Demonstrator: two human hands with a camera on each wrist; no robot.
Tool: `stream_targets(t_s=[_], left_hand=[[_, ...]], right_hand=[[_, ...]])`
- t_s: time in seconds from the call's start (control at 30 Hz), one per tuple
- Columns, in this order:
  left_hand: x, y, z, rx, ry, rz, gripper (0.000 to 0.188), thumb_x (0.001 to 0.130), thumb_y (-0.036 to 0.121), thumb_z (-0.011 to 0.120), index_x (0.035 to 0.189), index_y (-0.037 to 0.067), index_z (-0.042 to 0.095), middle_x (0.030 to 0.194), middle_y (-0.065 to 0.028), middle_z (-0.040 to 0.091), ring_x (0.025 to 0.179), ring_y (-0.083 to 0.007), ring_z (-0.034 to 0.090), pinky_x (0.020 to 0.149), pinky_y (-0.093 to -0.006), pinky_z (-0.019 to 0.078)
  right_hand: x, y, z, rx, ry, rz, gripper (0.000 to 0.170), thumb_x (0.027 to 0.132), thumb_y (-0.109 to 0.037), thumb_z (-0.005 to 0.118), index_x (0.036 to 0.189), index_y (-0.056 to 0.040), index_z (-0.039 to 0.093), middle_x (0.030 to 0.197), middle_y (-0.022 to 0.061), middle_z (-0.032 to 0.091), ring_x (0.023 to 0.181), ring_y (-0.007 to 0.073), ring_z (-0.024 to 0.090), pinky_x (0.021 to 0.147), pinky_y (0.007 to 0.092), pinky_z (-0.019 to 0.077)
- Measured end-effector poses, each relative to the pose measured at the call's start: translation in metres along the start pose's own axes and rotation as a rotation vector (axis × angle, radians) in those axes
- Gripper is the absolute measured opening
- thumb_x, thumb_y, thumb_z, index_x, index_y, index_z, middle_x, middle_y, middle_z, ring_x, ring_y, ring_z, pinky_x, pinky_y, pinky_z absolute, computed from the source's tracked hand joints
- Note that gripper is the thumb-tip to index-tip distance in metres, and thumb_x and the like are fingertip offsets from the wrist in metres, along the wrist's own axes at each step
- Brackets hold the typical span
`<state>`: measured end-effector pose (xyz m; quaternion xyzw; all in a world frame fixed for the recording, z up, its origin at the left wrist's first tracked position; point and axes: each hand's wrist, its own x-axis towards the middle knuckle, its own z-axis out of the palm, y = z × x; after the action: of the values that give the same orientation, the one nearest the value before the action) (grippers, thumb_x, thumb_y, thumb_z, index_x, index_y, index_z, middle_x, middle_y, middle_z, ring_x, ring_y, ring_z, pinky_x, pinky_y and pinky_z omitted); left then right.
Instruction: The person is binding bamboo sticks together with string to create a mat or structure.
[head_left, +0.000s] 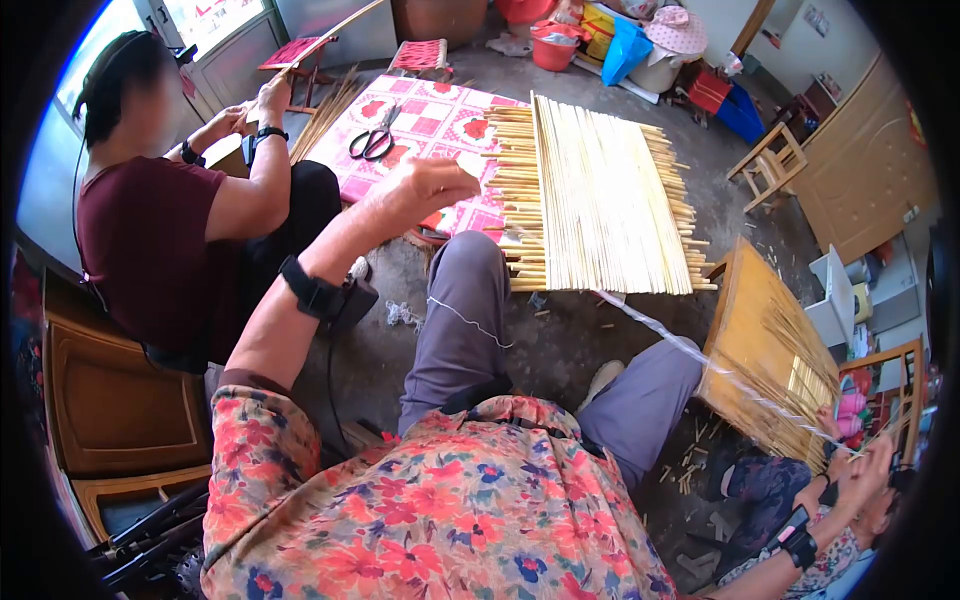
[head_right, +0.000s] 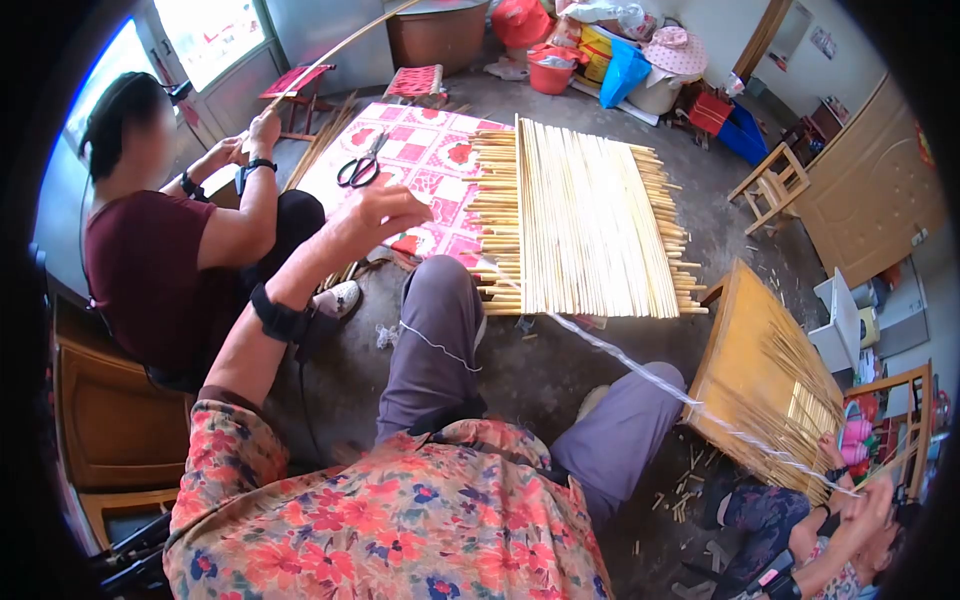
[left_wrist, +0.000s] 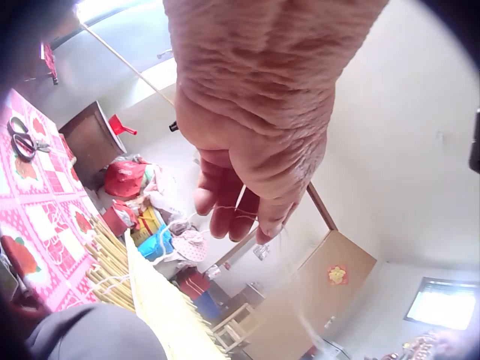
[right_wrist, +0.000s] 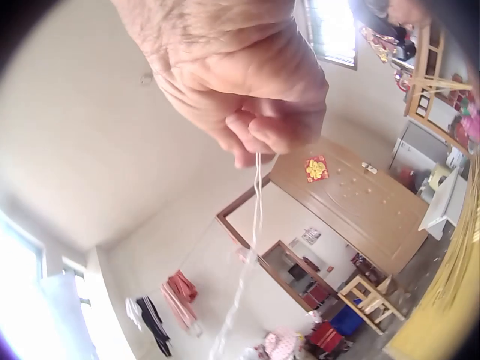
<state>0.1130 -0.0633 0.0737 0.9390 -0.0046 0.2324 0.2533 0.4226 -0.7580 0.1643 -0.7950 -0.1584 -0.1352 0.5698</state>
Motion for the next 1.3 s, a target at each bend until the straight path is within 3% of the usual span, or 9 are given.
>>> stream_targets(t_s=[0.1, 0.17, 0.4, 0.57, 0.63, 0.77, 0.93, 1.1, 1.3], left_hand=[[-0.022, 0.021, 0.013, -0.049, 0.024, 0.053, 0.013, 0.076, 0.002, 0.057, 0.088, 0.0, 0.058, 0.084, -0.0089, 0.058, 0.078, -0.0217, 0.058, 0.067, -0.0298, 0.0464], [-0.038, 0.03, 0.024, -0.09, 0.042, 0.014, 0.015, 0.073, 0.001, 0.06, 0.088, 0.002, 0.059, 0.089, -0.0104, 0.058, 0.083, -0.0234, 0.058, 0.07, -0.0306, 0.047], [-0.075, 0.055, 0.034, -0.116, 0.032, 0.055, 0.021, 0.067, -0.002, 0.063, 0.086, 0.005, 0.058, 0.1, -0.0111, 0.055, 0.09, -0.0266, 0.057, 0.074, -0.0325, 0.0471], [-0.087, 0.063, 0.043, -0.119, 0.019, 0.153, 0.023, 0.063, 0.0, 0.065, 0.084, 0.006, 0.058, 0.096, -0.0121, 0.054, 0.09, -0.0279, 0.056, 0.076, -0.0353, 0.0478], [-0.087, 0.068, 0.051, -0.135, -0.013, 0.183, 0.022, 0.064, 0.0, 0.063, 0.084, 0.005, 0.058, 0.096, -0.0124, 0.054, 0.091, -0.0281, 0.056, 0.076, -0.0357, 0.0481], [-0.085, 0.071, 0.057, -0.12, -0.031, 0.223, 0.019, 0.067, 0.002, 0.059, 0.086, 0.004, 0.059, 0.097, -0.013, 0.054, 0.092, -0.0283, 0.056, 0.077, -0.0361, 0.0484], [-0.083, 0.077, 0.053, -0.115, -0.046, 0.275, 0.022, 0.065, 0.007, 0.057, 0.087, 0.001, 0.058, 0.1, -0.012, 0.051, 0.094, -0.0275, 0.054, 0.079, -0.0339, 0.0475], [-0.083, 0.078, 0.058, -0.147, -0.078, 0.324, 0.024, 0.062, 0.006, 0.059, 0.086, 0.003, 0.058, 0.101, -0.0131, 0.05, 0.095, -0.0265, 0.054, 0.079, -0.0327, 0.0472], [-0.092, 0.068, 0.062, -0.143, -0.11, 0.344, 0.025, 0.065, 0.01, 0.056, 0.089, 0.0, 0.056, 0.098, -0.014, 0.052, 0.093, -0.0277, 0.054, 0.077, -0.0327, 0.0474]], right_hand=[[-0.057, -0.049, 0.117, -0.396, -0.084, 0.164, 0.008, 0.082, -0.012, 0.049, 0.085, -0.0056, 0.053, 0.059, -0.004, 0.039, 0.046, 0.0033, 0.031, 0.038, 0.0186, 0.0235], [-0.059, -0.03, 0.135, -0.657, -0.513, 0.225, 0.009, 0.08, -0.01, 0.05, 0.083, -0.0024, 0.053, 0.061, -0.0002, 0.048, 0.044, 0.0055, 0.037, 0.039, 0.0199, 0.0279], [-0.088, 0.005, 0.22, -0.785, -0.798, 0.205, 0.005, 0.074, -0.006, 0.055, 0.072, -0.0014, 0.055, 0.056, 0.0113, 0.052, 0.04, 0.0144, 0.047, 0.042, 0.0287, 0.0367], [-0.067, 0.03, 0.231, -1.155, -0.835, -0.071, 0.006, 0.074, -0.006, 0.054, 0.075, 0.0002, 0.056, 0.064, 0.0196, 0.052, 0.056, 0.024, 0.056, 0.053, 0.0358, 0.0419], [-0.066, -0.018, 0.274, -1.035, -0.636, -0.548, 0.012, 0.078, -0.007, 0.05, 0.084, 0.0009, 0.056, 0.072, 0.0182, 0.055, 0.064, 0.0243, 0.058, 0.057, 0.0331, 0.0442], [-0.103, -0.098, 0.377, -0.042, -1.079, 0.197, 0.019, 0.086, -0.012, 0.045, 0.096, -0.0024, 0.058, 0.079, 0.0086, 0.061, 0.066, 0.0127, 0.059, 0.057, 0.0222, 0.0459], [-0.175, -0.096, 0.474, 0.327, -1.706, 0.576, 0.039, 0.09, -0.032, 0.04, 0.097, 0.0034, 0.056, 0.084, 0.0082, 0.06, 0.067, 0.0116, 0.058, 0.057, 0.0208, 0.0454], [-0.201, -0.095, 0.51, 0.611, -1.73, 0.658, 0.033, 0.087, -0.033, 0.048, 0.09, -0.0022, 0.06, 0.076, 0.0011, 0.058, 0.057, 0.0051, 0.049, 0.051, 0.0187, 0.0394], [-0.177, -0.095, 0.536, 0.795, -1.39, 0.956, 0.021, 0.085, -0.019, 0.054, 0.096, -0.0012, 0.057, 0.074, 0.0026, 0.056, 0.05, 0.0015, 0.041, 0.04, 0.0143, 0.0311]])
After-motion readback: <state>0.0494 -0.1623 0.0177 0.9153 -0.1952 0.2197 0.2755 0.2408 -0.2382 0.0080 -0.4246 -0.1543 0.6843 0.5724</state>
